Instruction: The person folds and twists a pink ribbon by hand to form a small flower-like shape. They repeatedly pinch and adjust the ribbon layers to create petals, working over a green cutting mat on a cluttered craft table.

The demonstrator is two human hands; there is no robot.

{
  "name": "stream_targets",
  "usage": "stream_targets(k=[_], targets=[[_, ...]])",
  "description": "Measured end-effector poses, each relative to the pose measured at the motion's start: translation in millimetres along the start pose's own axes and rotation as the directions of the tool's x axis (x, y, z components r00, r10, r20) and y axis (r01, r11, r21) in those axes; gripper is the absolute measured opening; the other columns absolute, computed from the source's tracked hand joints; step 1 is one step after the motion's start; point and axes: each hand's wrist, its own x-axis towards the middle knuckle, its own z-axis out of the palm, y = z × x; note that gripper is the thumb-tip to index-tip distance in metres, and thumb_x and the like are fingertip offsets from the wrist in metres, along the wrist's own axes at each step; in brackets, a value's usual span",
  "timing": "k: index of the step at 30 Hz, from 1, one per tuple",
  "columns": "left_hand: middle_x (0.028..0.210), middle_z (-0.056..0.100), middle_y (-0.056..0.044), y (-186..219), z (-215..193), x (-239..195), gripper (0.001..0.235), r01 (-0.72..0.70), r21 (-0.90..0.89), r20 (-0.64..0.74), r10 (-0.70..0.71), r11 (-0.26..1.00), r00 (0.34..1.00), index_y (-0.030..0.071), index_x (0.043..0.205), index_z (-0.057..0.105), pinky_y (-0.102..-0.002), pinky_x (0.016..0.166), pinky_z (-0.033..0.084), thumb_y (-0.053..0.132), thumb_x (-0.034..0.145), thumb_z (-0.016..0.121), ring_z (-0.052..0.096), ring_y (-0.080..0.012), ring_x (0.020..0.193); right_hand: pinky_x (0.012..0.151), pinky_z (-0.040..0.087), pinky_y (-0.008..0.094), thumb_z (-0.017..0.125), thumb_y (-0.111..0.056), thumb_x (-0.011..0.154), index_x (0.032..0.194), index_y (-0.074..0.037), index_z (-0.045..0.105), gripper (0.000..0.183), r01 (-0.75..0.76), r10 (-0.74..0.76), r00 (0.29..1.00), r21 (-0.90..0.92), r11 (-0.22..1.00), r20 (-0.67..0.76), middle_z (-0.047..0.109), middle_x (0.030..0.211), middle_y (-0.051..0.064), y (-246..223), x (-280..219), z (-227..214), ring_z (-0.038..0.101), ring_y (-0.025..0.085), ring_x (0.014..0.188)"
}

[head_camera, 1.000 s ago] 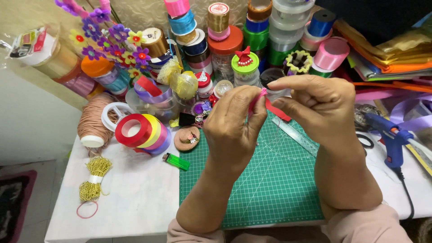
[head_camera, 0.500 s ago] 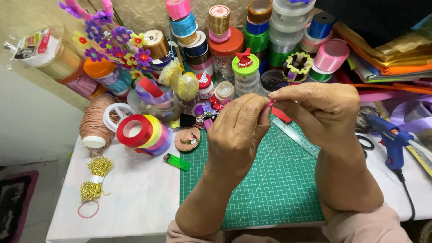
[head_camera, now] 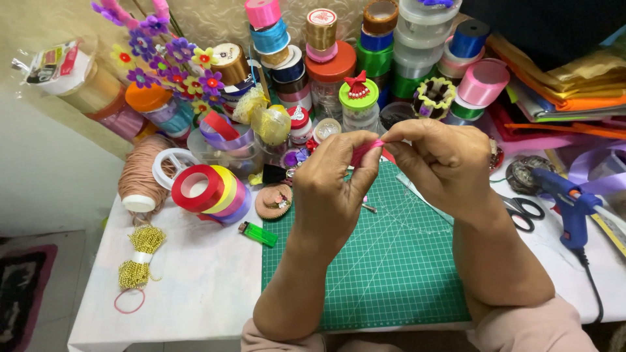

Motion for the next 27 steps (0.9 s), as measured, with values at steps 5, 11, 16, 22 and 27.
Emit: stream_targets(k=[5, 11, 16, 22, 27], targets=[[0.080, 0.070, -0.009, -4, -3, -2, 0.006, 0.103, -0.197, -0.002, -0.105, 0.975, 0.994, 0.007, 0.103, 0.072, -0.034, 0.068, 0.060, 0.011, 0.100, 0.069, 0.071, -0.0235, 0.073, 0.049, 0.038, 0.023, 0.070, 0.003, 0.097, 0.110, 0.001, 0.075, 0.014, -0.199, 0.192, 0.980, 0.206, 0.958, 0.053, 0.036, 0.050, -0.005, 4, -8, 3, 0.039, 0.008, 0.046], [0.083, 0.073, -0.006, -11, -12, 2, 0.007, 0.378, -0.592, 0.187, -0.335, 0.712, 0.923, 0.005, 0.103, 0.074, -0.029, 0.076, 0.061, 0.010, 0.099, 0.070, 0.066, -0.0076, 0.081, 0.048, 0.035, 0.025, 0.076, -0.006, 0.090, 0.097, -0.004, 0.078, 0.008, -0.290, 0.225, 0.937, 0.238, 0.927, 0.267, 0.030, 0.047, -0.002, -2, 4, -7, 0.033, 0.010, 0.045], [0.083, 0.073, -0.017, -25, -11, 0, 0.012, 0.547, -0.766, 0.457, -0.313, 0.336, 0.833, -0.004, 0.102, 0.070, -0.034, 0.071, 0.065, 0.007, 0.098, 0.071, 0.074, -0.0169, 0.079, 0.049, 0.035, 0.021, 0.062, -0.002, 0.100, 0.083, 0.000, 0.072, 0.020, -0.345, 0.275, 0.937, 0.457, 0.820, 0.214, 0.032, 0.053, -0.005, 9, 2, -16, 0.028, 0.005, 0.053], [0.088, 0.076, -0.021, -48, 12, -11, 0.014, 0.641, -0.764, 0.632, -0.275, -0.070, 0.724, -0.007, 0.106, 0.066, -0.036, 0.065, 0.068, 0.004, 0.097, 0.068, 0.079, -0.0266, 0.078, 0.050, 0.034, 0.019, 0.061, 0.001, 0.101, 0.087, 0.005, 0.071, 0.017, -0.312, 0.264, 0.950, 0.489, 0.815, 0.166, 0.036, 0.050, -0.003, 10, 7, -2, 0.031, 0.003, 0.054], [0.091, 0.074, -0.029, -66, 17, -15, 0.019, 0.604, -0.769, 0.640, -0.243, -0.211, 0.729, -0.011, 0.111, 0.061, -0.039, 0.064, 0.068, 0.004, 0.099, 0.065, 0.078, -0.0305, 0.077, 0.056, 0.034, 0.019, 0.052, -0.008, 0.104, 0.104, 0.006, 0.066, 0.020, -0.445, 0.352, 0.895, 0.515, 0.732, 0.273, 0.037, 0.063, -0.002, 22, -5, -2, 0.037, 0.004, 0.060]])
